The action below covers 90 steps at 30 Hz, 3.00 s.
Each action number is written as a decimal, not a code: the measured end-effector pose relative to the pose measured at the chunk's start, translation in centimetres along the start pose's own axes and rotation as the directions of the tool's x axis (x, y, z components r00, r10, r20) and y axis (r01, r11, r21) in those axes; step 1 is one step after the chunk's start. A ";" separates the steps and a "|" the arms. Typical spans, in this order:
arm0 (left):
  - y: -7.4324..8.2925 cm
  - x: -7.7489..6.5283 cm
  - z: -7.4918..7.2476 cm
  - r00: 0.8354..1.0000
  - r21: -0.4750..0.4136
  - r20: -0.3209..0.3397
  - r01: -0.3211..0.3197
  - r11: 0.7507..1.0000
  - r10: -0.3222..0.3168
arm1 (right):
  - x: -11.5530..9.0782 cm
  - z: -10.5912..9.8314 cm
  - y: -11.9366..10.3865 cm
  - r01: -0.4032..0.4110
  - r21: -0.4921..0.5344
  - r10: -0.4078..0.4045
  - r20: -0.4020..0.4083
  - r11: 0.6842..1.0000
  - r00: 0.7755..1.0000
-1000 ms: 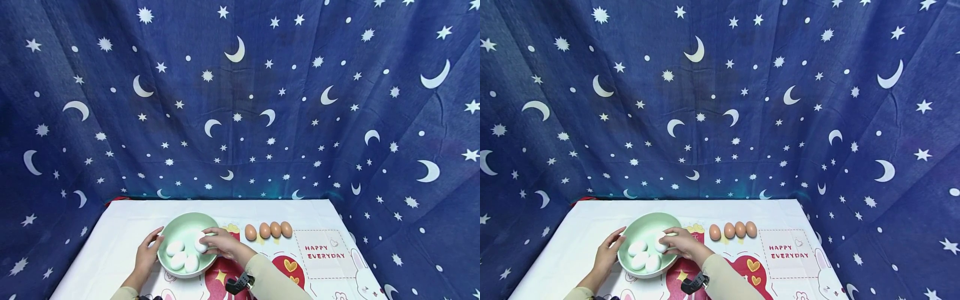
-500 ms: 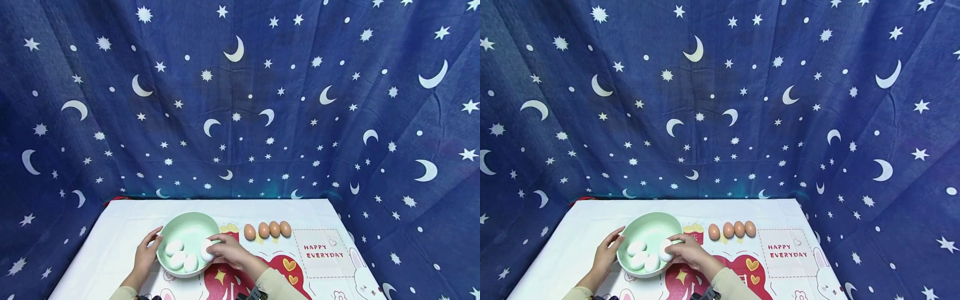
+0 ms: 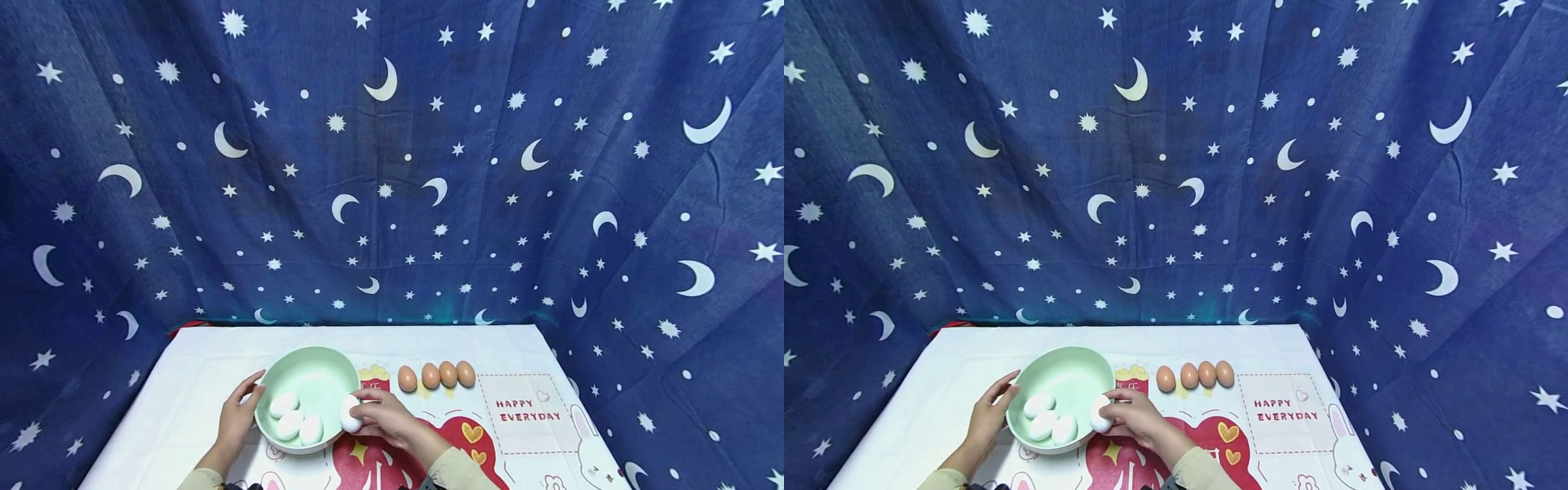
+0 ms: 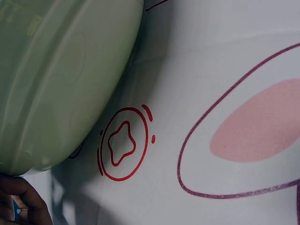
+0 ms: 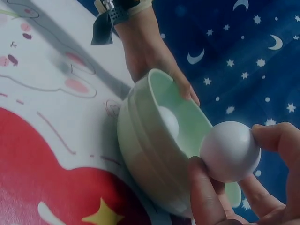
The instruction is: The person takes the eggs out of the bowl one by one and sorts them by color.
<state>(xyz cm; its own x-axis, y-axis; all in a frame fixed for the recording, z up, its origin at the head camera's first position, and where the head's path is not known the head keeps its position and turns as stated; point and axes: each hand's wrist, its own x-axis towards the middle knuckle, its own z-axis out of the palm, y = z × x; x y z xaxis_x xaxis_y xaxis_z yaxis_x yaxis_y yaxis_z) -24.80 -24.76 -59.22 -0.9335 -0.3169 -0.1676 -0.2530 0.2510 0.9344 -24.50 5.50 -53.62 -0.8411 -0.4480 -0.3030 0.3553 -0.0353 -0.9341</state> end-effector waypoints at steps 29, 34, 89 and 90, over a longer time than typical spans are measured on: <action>0.0 0.1 0.2 0.999 -0.014 0.003 0.035 0.999 -0.035 | -1.8 -7.1 3.2 0.000 -0.138 -0.038 -0.274 0.990 0.961; 0.0 0.0 0.1 1.000 -0.014 -0.002 0.024 1.000 -0.024 | -1.6 -8.2 3.7 0.009 -0.136 -0.052 -0.314 0.991 0.948; -0.1 0.2 0.2 1.000 -0.035 -0.005 0.013 0.999 -0.013 | -0.8 -9.3 3.7 -0.088 -0.485 -0.192 -0.498 0.870 0.845; -0.2 0.2 0.2 1.000 -0.033 -0.007 0.014 0.999 -0.014 | -0.8 -9.2 3.7 -0.086 -0.481 -0.191 -0.498 0.873 0.846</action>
<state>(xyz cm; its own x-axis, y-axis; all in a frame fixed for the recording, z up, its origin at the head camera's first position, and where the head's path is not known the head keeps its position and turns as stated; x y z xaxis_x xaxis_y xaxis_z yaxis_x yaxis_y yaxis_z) -24.95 -24.70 -59.45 -0.9280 -0.3266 -0.1790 -0.2577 0.2162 0.9417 -26.31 13.98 -58.54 -0.9824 0.0730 -0.1721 0.1866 0.4371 -0.8799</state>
